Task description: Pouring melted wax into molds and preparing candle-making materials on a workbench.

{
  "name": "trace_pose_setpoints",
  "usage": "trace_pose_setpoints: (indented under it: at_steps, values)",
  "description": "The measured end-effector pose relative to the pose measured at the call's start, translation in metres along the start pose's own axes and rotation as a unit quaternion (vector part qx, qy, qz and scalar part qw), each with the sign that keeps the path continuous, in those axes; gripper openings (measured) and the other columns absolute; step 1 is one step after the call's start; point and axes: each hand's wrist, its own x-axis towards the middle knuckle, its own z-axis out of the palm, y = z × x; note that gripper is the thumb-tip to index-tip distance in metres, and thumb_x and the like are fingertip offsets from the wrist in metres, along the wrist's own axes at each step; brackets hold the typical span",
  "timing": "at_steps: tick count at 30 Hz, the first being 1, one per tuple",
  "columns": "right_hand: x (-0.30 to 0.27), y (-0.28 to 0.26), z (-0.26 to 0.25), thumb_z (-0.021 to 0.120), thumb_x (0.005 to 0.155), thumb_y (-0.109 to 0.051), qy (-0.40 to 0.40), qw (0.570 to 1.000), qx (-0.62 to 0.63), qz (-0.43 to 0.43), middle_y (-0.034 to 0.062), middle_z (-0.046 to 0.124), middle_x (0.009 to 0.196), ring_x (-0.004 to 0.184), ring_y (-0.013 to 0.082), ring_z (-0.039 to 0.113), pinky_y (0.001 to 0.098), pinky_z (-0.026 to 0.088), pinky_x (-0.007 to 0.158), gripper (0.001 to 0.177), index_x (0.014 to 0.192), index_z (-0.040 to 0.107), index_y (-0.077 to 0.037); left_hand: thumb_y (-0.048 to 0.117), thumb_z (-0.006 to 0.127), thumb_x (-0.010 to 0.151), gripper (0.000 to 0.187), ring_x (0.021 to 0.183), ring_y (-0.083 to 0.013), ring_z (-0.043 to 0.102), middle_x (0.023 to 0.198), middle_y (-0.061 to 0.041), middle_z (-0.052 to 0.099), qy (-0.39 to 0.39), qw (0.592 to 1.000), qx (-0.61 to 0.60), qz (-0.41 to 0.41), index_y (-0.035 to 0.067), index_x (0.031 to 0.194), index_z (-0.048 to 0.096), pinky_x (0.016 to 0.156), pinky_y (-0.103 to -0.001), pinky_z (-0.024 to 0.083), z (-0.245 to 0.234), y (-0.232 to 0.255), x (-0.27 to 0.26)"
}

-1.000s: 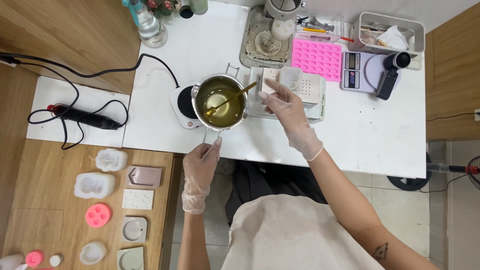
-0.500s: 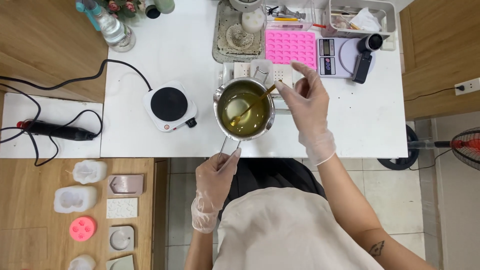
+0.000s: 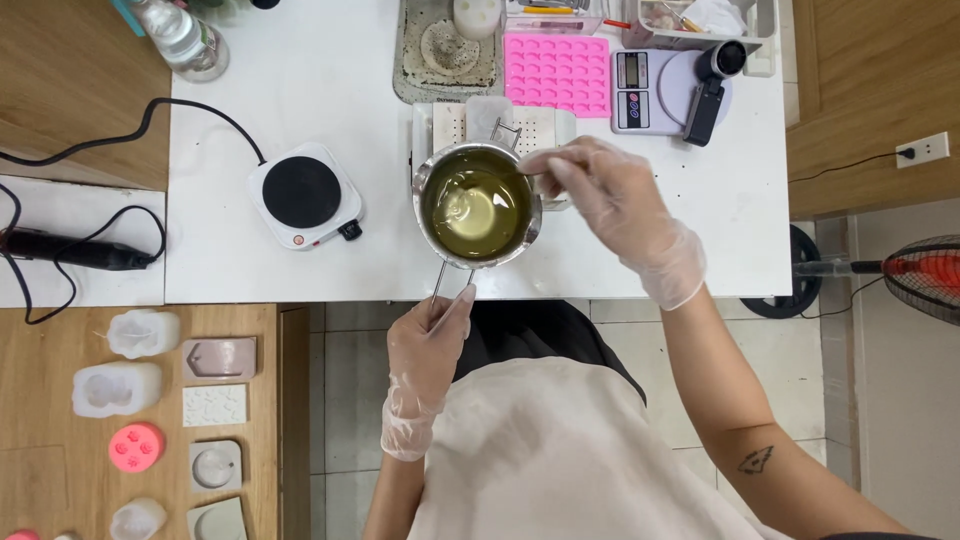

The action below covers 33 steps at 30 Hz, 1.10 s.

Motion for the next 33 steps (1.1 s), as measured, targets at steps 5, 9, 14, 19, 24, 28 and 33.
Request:
trace_pose_setpoints:
  at_steps: [5,9,14,19,24,28,33]
  values:
    - [-0.011,0.016,-0.022,0.054,0.107,-0.006,0.047,0.998,0.020,-0.029,0.0194,0.072,0.091,0.084,0.0280,0.074,0.0394,0.062,0.083,0.021,0.107,0.071,0.006,0.030,0.076,0.089,0.037,0.049,-0.0109,0.040,0.044,-0.004,0.045,-0.009,0.998,-0.047,0.029,0.008,0.061,0.066,0.046,-0.022,0.032,-0.001,0.002,0.001]
    - [-0.024,0.033,-0.025,0.049,0.110,-0.014,0.107,0.993,0.058,0.001,0.0211,0.072,0.090,0.084,0.0282,0.073,0.0393,0.061,0.085,0.029,0.108,0.067,0.008,0.025,0.077,0.090,0.035,0.048,-0.0098,0.039,0.045,-0.003,0.042,-0.015,0.995,-0.096,0.029,0.008,0.062,0.064,0.046,-0.021,0.031,0.004,0.002,0.003]
    - [-0.032,0.044,-0.025,0.045,0.112,-0.022,0.131,0.989,0.071,0.009,0.0213,0.072,0.089,0.082,0.0276,0.074,0.0383,0.061,0.083,0.035,0.107,0.064,0.006,0.023,0.078,0.090,0.036,0.049,-0.0099,0.037,0.046,-0.004,0.042,-0.014,0.992,-0.122,0.032,0.006,0.061,0.064,0.046,-0.021,0.031,0.003,0.002,0.001]
    - [-0.038,0.058,-0.019,0.042,0.114,-0.023,0.152,0.985,0.082,0.007,0.0228,0.072,0.086,0.080,0.0300,0.075,0.0393,0.062,0.080,0.035,0.105,0.060,0.006,0.019,0.079,0.088,0.037,0.050,-0.0099,0.037,0.045,-0.004,0.041,-0.008,0.987,-0.155,0.034,0.006,0.059,0.062,0.046,-0.021,0.030,0.005,0.002,0.000]
    - [-0.045,0.063,-0.001,0.041,0.113,-0.023,0.212,0.972,0.099,-0.009,0.0229,0.071,0.086,0.080,0.0325,0.075,0.0415,0.063,0.078,0.033,0.104,0.057,0.004,0.019,0.078,0.089,0.038,0.050,-0.0085,0.036,0.045,-0.003,0.039,0.002,0.983,-0.181,0.037,0.008,0.057,0.060,0.046,-0.020,0.028,0.007,-0.005,0.004]
    - [-0.050,0.059,0.014,0.040,0.113,-0.023,0.241,0.966,0.096,-0.009,0.0235,0.071,0.085,0.079,0.0324,0.075,0.0419,0.064,0.076,0.033,0.104,0.058,0.004,0.021,0.077,0.090,0.042,0.048,-0.0084,0.033,0.043,-0.003,0.038,0.005,0.984,-0.174,0.037,0.008,0.055,0.058,0.045,-0.021,0.028,0.010,-0.005,0.002]
    - [-0.055,0.060,0.018,0.037,0.113,-0.023,0.247,0.966,0.064,-0.050,0.0268,0.071,0.084,0.078,0.0368,0.076,0.0437,0.063,0.075,0.037,0.102,0.056,0.006,0.023,0.078,0.089,0.044,0.046,-0.0075,0.032,0.042,-0.002,0.038,0.003,0.986,-0.165,0.037,0.009,0.053,0.058,0.044,-0.020,0.027,0.009,-0.007,0.004]
